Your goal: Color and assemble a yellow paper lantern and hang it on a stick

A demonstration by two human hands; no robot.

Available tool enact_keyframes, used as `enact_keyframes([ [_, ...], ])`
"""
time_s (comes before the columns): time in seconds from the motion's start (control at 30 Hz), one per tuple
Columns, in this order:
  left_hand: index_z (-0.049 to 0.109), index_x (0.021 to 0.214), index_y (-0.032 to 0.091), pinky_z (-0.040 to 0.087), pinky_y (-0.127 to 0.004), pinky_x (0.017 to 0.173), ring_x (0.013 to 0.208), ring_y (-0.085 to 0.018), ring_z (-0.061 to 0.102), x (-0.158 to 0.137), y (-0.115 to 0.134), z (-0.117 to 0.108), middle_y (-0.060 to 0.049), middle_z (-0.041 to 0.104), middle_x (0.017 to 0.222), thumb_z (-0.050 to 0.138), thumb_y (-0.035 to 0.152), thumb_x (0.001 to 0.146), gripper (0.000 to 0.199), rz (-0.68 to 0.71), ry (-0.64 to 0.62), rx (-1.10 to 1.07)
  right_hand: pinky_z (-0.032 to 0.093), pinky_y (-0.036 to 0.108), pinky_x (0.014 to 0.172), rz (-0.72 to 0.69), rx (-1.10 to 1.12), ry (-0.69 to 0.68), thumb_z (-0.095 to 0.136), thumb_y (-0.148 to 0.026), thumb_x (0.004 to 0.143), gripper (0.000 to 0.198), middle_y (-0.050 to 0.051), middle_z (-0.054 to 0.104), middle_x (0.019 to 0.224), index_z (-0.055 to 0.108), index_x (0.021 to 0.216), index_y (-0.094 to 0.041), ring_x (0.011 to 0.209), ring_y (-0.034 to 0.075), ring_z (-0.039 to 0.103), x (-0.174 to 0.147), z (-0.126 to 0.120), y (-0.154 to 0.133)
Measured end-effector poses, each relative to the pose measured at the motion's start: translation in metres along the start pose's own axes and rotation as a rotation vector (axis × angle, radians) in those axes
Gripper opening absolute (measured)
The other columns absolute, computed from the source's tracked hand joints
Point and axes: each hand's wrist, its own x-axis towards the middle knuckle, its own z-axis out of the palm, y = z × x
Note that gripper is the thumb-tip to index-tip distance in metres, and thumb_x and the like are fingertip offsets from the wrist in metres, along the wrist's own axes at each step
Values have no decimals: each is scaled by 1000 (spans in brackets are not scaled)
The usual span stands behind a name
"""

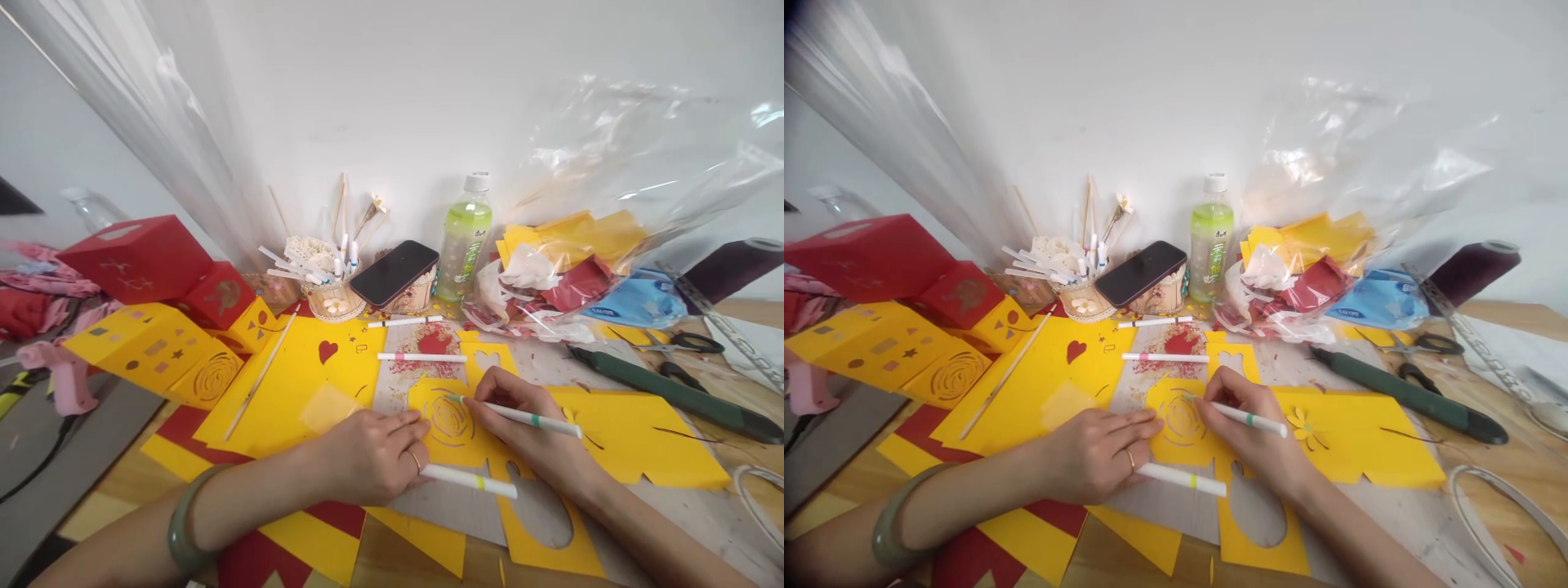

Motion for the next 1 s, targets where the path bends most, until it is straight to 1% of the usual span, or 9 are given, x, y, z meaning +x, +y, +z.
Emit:
enact_keyframes([
  [0.1, 60, 74, 11, 57, -28, 73, 87, -20, 67, 1, 0, -1, -11, 71, 93, 40, 23, 90, 29, -10, 5, -13, 29, 25, 50, -3, -22, -7, 55, -33, 80, 20, -3, 46, 60, 47, 65, -21, 56, 12, 39, 1, 0, 2],
  [0.27, 61, 76, 11, 57, -28, 75, 90, -19, 67, 0, 0, -2, -12, 70, 95, 40, 23, 90, 28, -16, -26, -22, 29, 25, 50, -9, -27, -12, 55, -32, 79, 20, -3, 46, 60, 47, 65, -21, 56, 12, 40, 1, -1, 2],
  [0.5, 60, 75, 10, 56, -28, 77, 91, -20, 66, 0, 0, -2, -12, 70, 95, 42, 23, 89, 26, -22, -33, -47, 28, 25, 48, 10, -50, 13, 56, -25, 76, 20, -4, 45, 57, 43, 61, -21, 54, 11, 38, -1, -2, 4],
  [0.67, 61, 76, 9, 57, -29, 76, 90, -21, 67, 1, 0, -4, -11, 70, 94, 40, 23, 90, 29, -35, -25, -44, 27, 25, 48, 21, -21, 25, 54, -26, 78, 20, -4, 43, 58, 43, 62, -21, 55, 11, 36, -1, -1, 5],
  [0.83, 61, 76, 11, 57, -27, 76, 90, -19, 67, 2, 1, -5, -10, 71, 94, 38, 22, 91, 30, -36, -25, -27, 29, 25, 50, 23, -33, -19, 52, -27, 80, 17, -3, 47, 62, 46, 66, -21, 58, 12, 40, -1, 0, 4],
  [0.9, 61, 75, 11, 57, -27, 75, 90, -20, 67, 2, 1, -5, -10, 71, 94, 38, 22, 90, 29, -35, -25, -30, 29, 25, 50, 29, -50, -26, 53, -27, 80, 18, -3, 46, 61, 45, 65, -21, 57, 12, 39, -2, -1, 4],
  [1.0, 60, 75, 10, 57, -28, 75, 91, -20, 66, 1, 1, -4, -11, 71, 94, 39, 22, 90, 28, -33, -33, -39, 28, 25, 49, 35, -65, -2, 53, -26, 79, 20, -4, 44, 59, 42, 63, -21, 55, 11, 37, -2, -2, 4],
])
